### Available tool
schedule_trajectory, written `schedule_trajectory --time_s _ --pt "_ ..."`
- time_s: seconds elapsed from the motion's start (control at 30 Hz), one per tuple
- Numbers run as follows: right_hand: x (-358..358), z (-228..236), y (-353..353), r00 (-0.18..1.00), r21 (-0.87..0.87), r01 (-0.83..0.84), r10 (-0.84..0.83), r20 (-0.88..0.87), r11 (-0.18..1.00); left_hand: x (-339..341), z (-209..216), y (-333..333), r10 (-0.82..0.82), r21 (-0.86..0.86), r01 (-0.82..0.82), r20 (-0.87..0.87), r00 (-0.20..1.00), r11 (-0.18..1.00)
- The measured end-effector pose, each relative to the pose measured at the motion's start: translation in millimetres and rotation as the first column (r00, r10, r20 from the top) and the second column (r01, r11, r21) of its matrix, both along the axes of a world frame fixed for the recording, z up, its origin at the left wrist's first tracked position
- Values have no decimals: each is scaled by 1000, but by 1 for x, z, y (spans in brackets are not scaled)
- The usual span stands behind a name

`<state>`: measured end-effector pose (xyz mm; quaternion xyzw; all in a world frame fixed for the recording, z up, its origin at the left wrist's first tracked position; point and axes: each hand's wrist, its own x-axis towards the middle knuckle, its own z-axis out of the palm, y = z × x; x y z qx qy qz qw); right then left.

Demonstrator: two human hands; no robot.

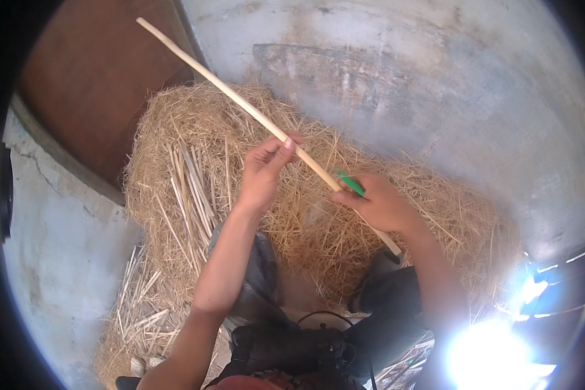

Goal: The person shaves a wood stick with a utility knife while sitting on a pile of straw. They hold the stick and make repeated shaving strokes along its length to remove thin strips of wood, occasionally rotating the stick.

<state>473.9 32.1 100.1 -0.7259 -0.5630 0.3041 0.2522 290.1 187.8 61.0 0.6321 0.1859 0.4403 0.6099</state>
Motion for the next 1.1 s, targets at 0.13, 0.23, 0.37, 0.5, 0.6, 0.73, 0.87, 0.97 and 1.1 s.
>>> schedule_trajectory --time_s 0.13,0.23,0.37,0.5,0.6,0.73,0.87,0.97,1.1 --pt "6 8 -5 1000 -104 -2 2 -8 995 -4 4 16 42 -109 -33 76 996 993" --pt "16 4 -8 998 -116 -36 41 44 993 -17 9 33 111 -192 -79 162 981 978" --pt "31 4 -13 989 -174 -137 145 36 975 -44 5 53 222 -271 -155 238 946 950" --pt "41 7 -18 990 -177 -47 70 126 983 -79 24 62 383 -290 -298 304 872 910" --pt "61 4 -34 987 -170 33 -5 160 985 -107 22 72 499 -376 -363 378 780 853" --pt "107 -11 -56 969 0 55 -53 242 998 -134 1 89 524 -399 -360 462 716 843" --pt "99 -1 -46 986 53 31 -39 161 998 -161 -19 90 451 -339 -323 432 781 884" --pt "111 -8 -50 943 83 34 -59 327 996 -159 -20 92 605 -280 -545 219 765 790" --pt "99 0 -57 891 214 37 -129 435 976 -141 2 65 899 288 -874 83 430 391"
